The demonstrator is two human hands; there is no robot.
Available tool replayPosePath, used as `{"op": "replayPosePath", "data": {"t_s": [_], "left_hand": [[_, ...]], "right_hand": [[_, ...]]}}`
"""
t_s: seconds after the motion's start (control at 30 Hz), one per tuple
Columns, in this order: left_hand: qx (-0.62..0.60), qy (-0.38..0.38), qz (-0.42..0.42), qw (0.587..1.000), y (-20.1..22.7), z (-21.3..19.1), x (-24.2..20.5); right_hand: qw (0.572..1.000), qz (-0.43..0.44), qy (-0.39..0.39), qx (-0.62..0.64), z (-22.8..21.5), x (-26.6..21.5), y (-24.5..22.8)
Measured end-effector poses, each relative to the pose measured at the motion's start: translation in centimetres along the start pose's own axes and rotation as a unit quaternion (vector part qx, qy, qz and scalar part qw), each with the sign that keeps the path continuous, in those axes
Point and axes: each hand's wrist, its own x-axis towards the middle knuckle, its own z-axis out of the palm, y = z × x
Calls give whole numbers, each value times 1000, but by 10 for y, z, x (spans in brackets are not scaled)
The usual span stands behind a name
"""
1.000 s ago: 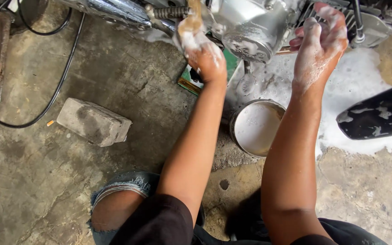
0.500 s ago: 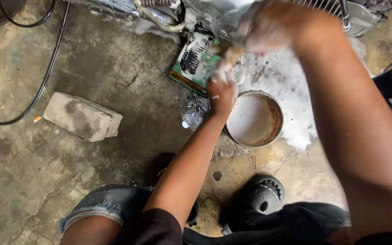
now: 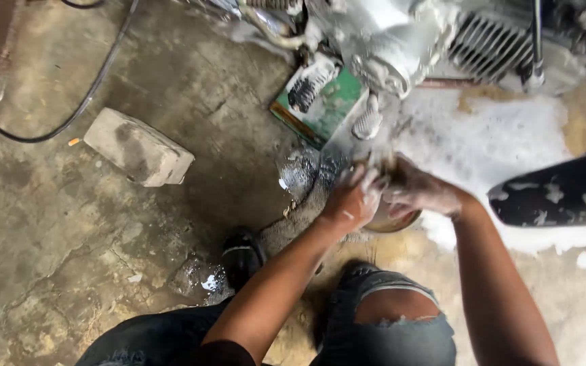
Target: Scrubbing the wheels and engine of a motorcycle with a sponge and soapy water
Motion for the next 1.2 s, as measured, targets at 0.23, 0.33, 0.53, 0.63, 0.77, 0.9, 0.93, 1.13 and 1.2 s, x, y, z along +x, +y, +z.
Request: {"op": "replayPosePath", "data": {"t_s": [0.23,0.33,0.53,0.63,0.77,0.9,0.93,1.13,1.2], "left_hand": [[142,-2,-72,987,-93,180,55],[173,243,16,954,-94,205,52],[-34,75,-233,969,-119,245,65],[-589,129,-601,525,-92,184,74],[-556,133,-599,561,-117,184,76],[-513,156,-593,601,-154,176,75],[-511,151,-591,606,-168,170,70],[-442,174,-556,682,-235,145,64],[-406,201,-544,706,-249,148,64]], "right_hand": [[766,64,6,-640,-61,193,261],[766,23,67,-639,-87,250,330],[701,-1,96,-707,-62,219,284],[766,79,89,-632,-63,231,295],[776,81,83,-620,-63,249,301],[732,35,50,-679,-1,213,211],[734,38,55,-676,12,219,207],[754,-17,52,-655,31,332,269],[754,-26,53,-655,47,348,259]]}}
